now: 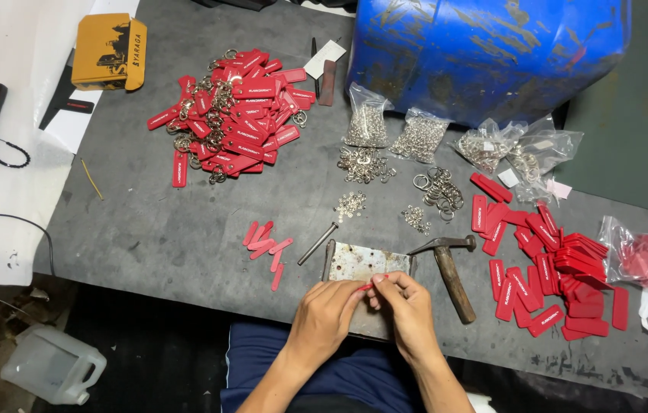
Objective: Assembling metal rings onto red leather tags using a hammer and a metal jig.
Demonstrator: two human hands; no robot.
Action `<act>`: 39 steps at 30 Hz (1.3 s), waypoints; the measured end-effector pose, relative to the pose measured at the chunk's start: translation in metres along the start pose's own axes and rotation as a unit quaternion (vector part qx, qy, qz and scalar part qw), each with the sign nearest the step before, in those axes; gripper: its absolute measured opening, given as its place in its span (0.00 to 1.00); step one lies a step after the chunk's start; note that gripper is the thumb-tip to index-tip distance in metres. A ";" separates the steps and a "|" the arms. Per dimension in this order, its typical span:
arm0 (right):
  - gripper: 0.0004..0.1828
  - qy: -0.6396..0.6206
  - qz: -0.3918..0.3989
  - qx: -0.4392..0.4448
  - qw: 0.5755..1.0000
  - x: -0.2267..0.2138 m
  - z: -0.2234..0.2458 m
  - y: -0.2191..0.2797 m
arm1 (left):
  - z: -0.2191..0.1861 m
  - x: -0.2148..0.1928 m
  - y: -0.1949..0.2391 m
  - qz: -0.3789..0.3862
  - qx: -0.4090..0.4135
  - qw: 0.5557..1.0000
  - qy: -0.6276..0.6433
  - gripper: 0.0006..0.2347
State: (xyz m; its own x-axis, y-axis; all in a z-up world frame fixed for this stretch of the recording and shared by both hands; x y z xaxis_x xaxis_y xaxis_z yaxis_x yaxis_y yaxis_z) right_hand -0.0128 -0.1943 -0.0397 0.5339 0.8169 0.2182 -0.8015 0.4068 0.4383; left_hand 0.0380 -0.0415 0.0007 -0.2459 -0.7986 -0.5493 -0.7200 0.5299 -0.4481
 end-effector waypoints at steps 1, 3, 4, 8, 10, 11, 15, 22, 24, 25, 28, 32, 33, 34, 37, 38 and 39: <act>0.08 0.000 0.000 0.000 1.000 -0.001 0.000 -0.001 | 0.002 0.002 0.002 0.001 0.000 1.000 0.000 0.05; 0.05 0.045 0.011 -0.021 0.999 -0.002 0.000 -0.005 | 0.015 0.009 0.007 0.014 -0.169 0.976 0.135 0.08; 0.05 0.045 0.010 -0.020 0.999 -0.003 0.000 -0.006 | 0.015 0.010 0.006 0.014 -0.170 0.976 0.136 0.08; 0.06 0.070 0.014 -0.013 0.997 -0.003 0.000 -0.012 | 0.026 0.013 0.007 0.070 -0.350 0.921 0.154 0.09; 0.06 0.085 0.018 -0.016 0.996 -0.003 0.003 -0.016 | 0.026 0.009 0.003 0.082 -0.375 0.910 0.157 0.08; 0.07 0.102 0.032 -0.024 0.994 -0.002 0.006 -0.018 | 0.026 0.008 0.001 0.094 -0.397 0.898 0.166 0.08; 0.09 0.164 0.080 -0.049 0.982 -0.006 0.013 -0.030 | 0.028 0.010 -0.005 0.130 -0.448 0.862 0.197 0.09; 0.09 0.430 -0.065 -0.216 0.874 -0.046 0.073 -0.072 | 0.035 0.010 -0.010 0.107 -0.470 0.846 0.227 0.09; 0.12 0.587 -0.092 -0.310 0.742 -0.073 0.080 -0.098 | 0.036 0.009 -0.011 0.104 -0.470 0.845 0.234 0.08; 0.12 0.587 -0.092 -0.310 0.742 -0.081 0.079 -0.108 | 0.037 0.009 -0.011 0.104 -0.470 0.845 0.233 0.08; 0.16 0.633 -0.070 -0.299 0.711 -0.097 0.070 -0.130 | 0.036 0.010 -0.012 0.115 -0.454 0.855 0.225 0.10; 0.07 0.630 -0.077 -0.344 0.692 -0.100 0.066 -0.133 | 0.034 0.010 -0.012 0.096 -0.486 0.839 0.224 0.09; 0.06 0.628 -0.082 -0.352 0.690 -0.099 0.066 -0.131 | 0.034 0.010 -0.013 0.088 -0.482 0.844 0.217 0.09; 0.06 0.626 -0.082 -0.353 0.690 -0.093 0.070 -0.126 | 0.035 0.010 -0.012 0.087 -0.482 0.845 0.215 0.09; 0.07 0.549 -0.112 -0.413 0.718 -0.072 0.086 -0.097 | 0.039 0.011 -0.008 0.065 -0.486 0.843 0.221 0.09; 0.07 0.483 -0.120 -0.319 0.806 -0.066 0.088 -0.087 | 0.041 0.012 -0.007 0.056 -0.485 0.844 0.223 0.08; 0.07 0.408 -0.124 -0.218 0.878 -0.059 0.090 -0.076 | 0.042 0.013 -0.006 0.048 -0.483 0.845 0.226 0.08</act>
State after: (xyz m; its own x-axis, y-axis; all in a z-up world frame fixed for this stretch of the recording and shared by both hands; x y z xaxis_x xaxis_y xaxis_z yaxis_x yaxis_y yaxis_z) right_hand 0.0408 -0.3106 -0.0080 0.4796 0.6294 -0.6115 -0.8092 0.5867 -0.0307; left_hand 0.0666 -0.0424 -0.0335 -0.3991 -0.9079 -0.1280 -0.8225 0.2928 0.4876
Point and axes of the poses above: each hand's wrist, its own y-axis away from the middle knuckle, its own x-axis out of the palm, z = x × y, the point moved 3 cm from there along -y, towards the middle knuckle, and after that the axes turned 1 degree about x, right-handed, at the moved point
